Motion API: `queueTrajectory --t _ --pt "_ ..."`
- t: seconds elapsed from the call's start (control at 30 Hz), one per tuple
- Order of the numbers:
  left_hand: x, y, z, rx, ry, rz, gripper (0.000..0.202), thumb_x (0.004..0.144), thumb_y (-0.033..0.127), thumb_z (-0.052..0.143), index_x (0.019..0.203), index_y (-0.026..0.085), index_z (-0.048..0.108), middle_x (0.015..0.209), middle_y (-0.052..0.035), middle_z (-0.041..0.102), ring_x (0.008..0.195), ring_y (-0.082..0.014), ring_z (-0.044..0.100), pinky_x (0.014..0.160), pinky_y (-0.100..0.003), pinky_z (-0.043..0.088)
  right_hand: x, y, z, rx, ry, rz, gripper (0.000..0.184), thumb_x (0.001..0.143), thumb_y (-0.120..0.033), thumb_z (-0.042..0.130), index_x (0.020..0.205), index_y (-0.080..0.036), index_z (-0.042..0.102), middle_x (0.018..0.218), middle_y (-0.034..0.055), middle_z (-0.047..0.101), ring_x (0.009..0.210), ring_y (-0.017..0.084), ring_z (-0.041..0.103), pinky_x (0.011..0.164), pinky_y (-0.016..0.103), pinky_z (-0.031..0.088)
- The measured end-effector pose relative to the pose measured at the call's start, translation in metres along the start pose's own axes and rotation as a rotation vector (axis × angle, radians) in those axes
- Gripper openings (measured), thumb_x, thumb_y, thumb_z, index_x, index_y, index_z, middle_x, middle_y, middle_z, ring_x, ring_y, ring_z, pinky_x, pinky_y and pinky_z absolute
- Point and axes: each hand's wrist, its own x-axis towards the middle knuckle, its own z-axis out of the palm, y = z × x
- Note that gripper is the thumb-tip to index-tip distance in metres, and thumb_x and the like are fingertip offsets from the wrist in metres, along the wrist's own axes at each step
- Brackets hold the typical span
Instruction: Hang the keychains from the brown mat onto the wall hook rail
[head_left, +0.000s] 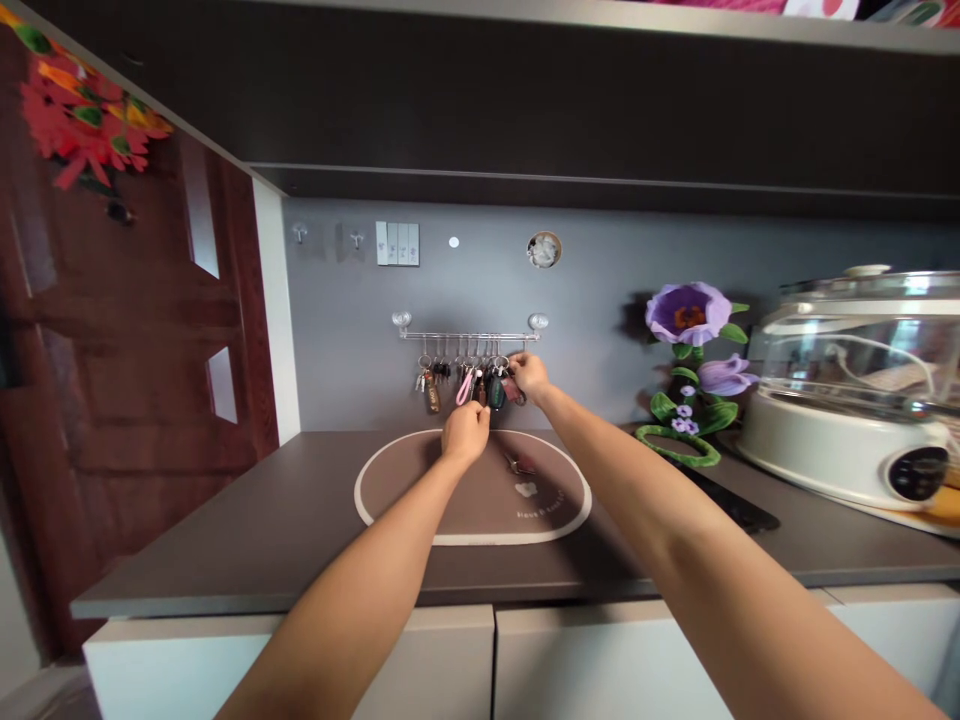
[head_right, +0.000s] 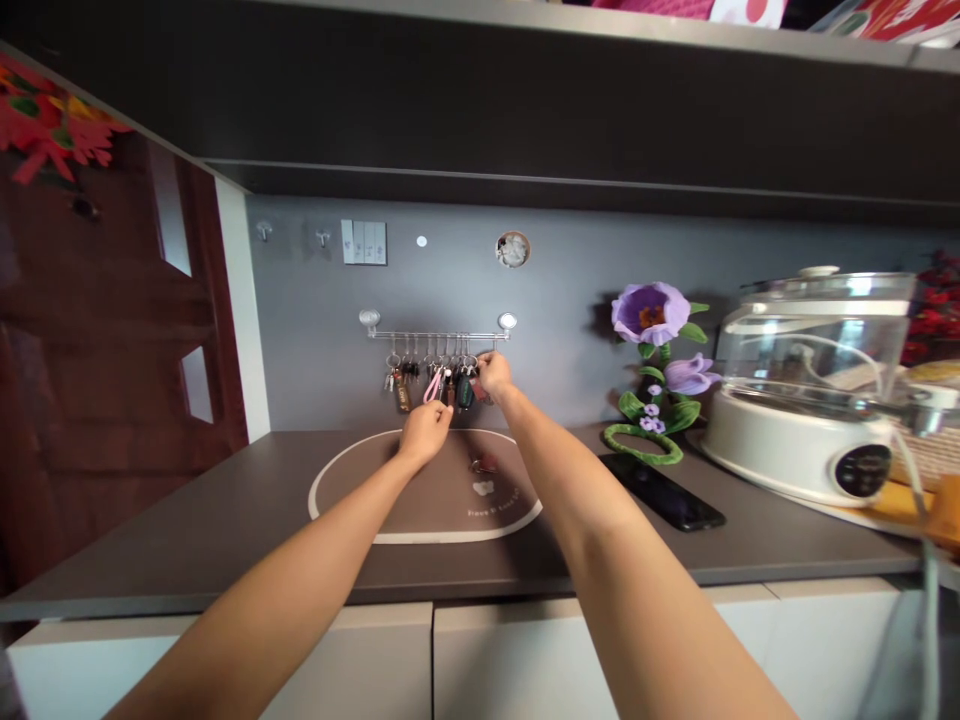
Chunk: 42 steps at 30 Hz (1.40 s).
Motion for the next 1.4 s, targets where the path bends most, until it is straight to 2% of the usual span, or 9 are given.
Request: queueTrajectory --t 0.1,0.2,0.37,0.5,0.7,0.83,0.97,1.2,1.4 --pt "0.003 -0.005 0.006 -0.119 -0.035 0.036 0.021 0.081 0.028 0.042 0.076 0.017 0.059 0.075 -0.0053 0.065 0.069 -0.0144 0.058 0.061 -0.023 0.038 -0.012 -0.002 -0.006 0.147 -0.014 0.063 0.013 0.075 -0.009 0.041 0.08 -0.015 0.051 0.062 -0.0005 0.054 0.049 0.008 0.051 0.05 0.021 0.044" --pt "0.004 -0.008 0.012 -0.275 -0.075 0.072 0.015 0.079 0.023 0.045 0.082 0.016 0.058 0.072 -0.0026 0.064 0.062 -0.0109 0.057 0.059 -0.021 0.04 -0.029 -0.001 -0.014 0.185 -0.009 0.073 0.018 0.076 -0.009 0.041 0.09 -0.015 0.05 0.068 0.0025 0.058 0.051 0.009 0.052 0.05 0.022 0.045" --pt "0.0 -0.004 0.011 -0.436 -0.195 0.11 0.014 0.075 0.018 0.049 0.082 0.014 0.06 0.073 -0.0021 0.063 0.058 -0.0089 0.054 0.06 -0.021 0.043 -0.059 0.017 -0.027 0.102 -0.022 -0.051 0.013 0.072 -0.012 0.046 0.083 -0.014 0.053 0.078 0.0031 0.061 0.069 0.01 0.055 0.07 0.024 0.045" --pt "-0.005 0.0 0.007 -0.433 -0.314 0.183 0.017 0.073 0.02 0.053 0.084 0.012 0.062 0.076 -0.0042 0.064 0.064 -0.0105 0.054 0.062 -0.022 0.043 -0.083 0.042 -0.038 0.073 -0.088 -0.034 0.016 0.072 -0.015 0.047 0.086 -0.014 0.055 0.086 0.0034 0.06 0.076 0.01 0.054 0.075 0.024 0.043" --pt "-0.011 -0.003 0.007 -0.37 -0.489 0.261 0.023 0.072 0.031 0.054 0.077 0.011 0.064 0.069 -0.0035 0.064 0.06 -0.0105 0.052 0.059 -0.022 0.04 -0.107 0.071 -0.05 -0.069 -0.233 -0.021 0.014 0.073 -0.018 0.049 0.085 -0.014 0.057 0.077 0.0017 0.06 0.067 0.009 0.053 0.07 0.024 0.042" --pt "-0.013 -0.004 0.004 -0.298 -0.555 0.271 0.03 0.07 0.039 0.055 0.073 0.011 0.065 0.068 -0.0037 0.064 0.06 -0.0109 0.052 0.058 -0.021 0.039 -0.113 0.072 -0.051 -0.214 -0.28 -0.07 0.012 0.074 -0.016 0.049 0.082 -0.014 0.058 0.077 0.0021 0.062 0.068 0.009 0.053 0.073 0.024 0.041" --pt "-0.015 -0.004 0.003 -0.227 -0.622 0.267 0.027 0.066 0.036 0.059 0.075 0.012 0.067 0.073 -0.0032 0.065 0.064 -0.0117 0.053 0.061 -0.021 0.039 -0.116 0.065 -0.049 -0.251 -0.278 -0.056 0.011 0.073 -0.015 0.051 0.08 -0.016 0.06 0.078 0.002 0.063 0.07 0.01 0.055 0.074 0.024 0.041" --pt "-0.015 -0.005 0.006 -0.176 -0.613 0.315 0.016 0.068 0.024 0.056 0.074 0.013 0.066 0.074 -0.0027 0.065 0.066 -0.0122 0.054 0.063 -0.022 0.039 -0.116 0.062 -0.047 -0.286 -0.29 -0.051 0.012 0.071 -0.013 0.053 0.08 -0.016 0.06 0.076 0.0022 0.063 0.068 0.011 0.055 0.073 0.024 0.041" --pt "-0.012 -0.006 0.006 -0.211 -0.5 0.31 0.015 0.071 0.024 0.055 0.072 0.012 0.064 0.072 -0.0021 0.063 0.067 -0.0118 0.053 0.066 -0.023 0.039 -0.117 0.06 -0.047 -0.232 -0.363 -0.092 0.013 0.071 -0.015 0.053 0.083 -0.016 0.059 0.075 0.0011 0.063 0.066 0.01 0.055 0.07 0.023 0.042"
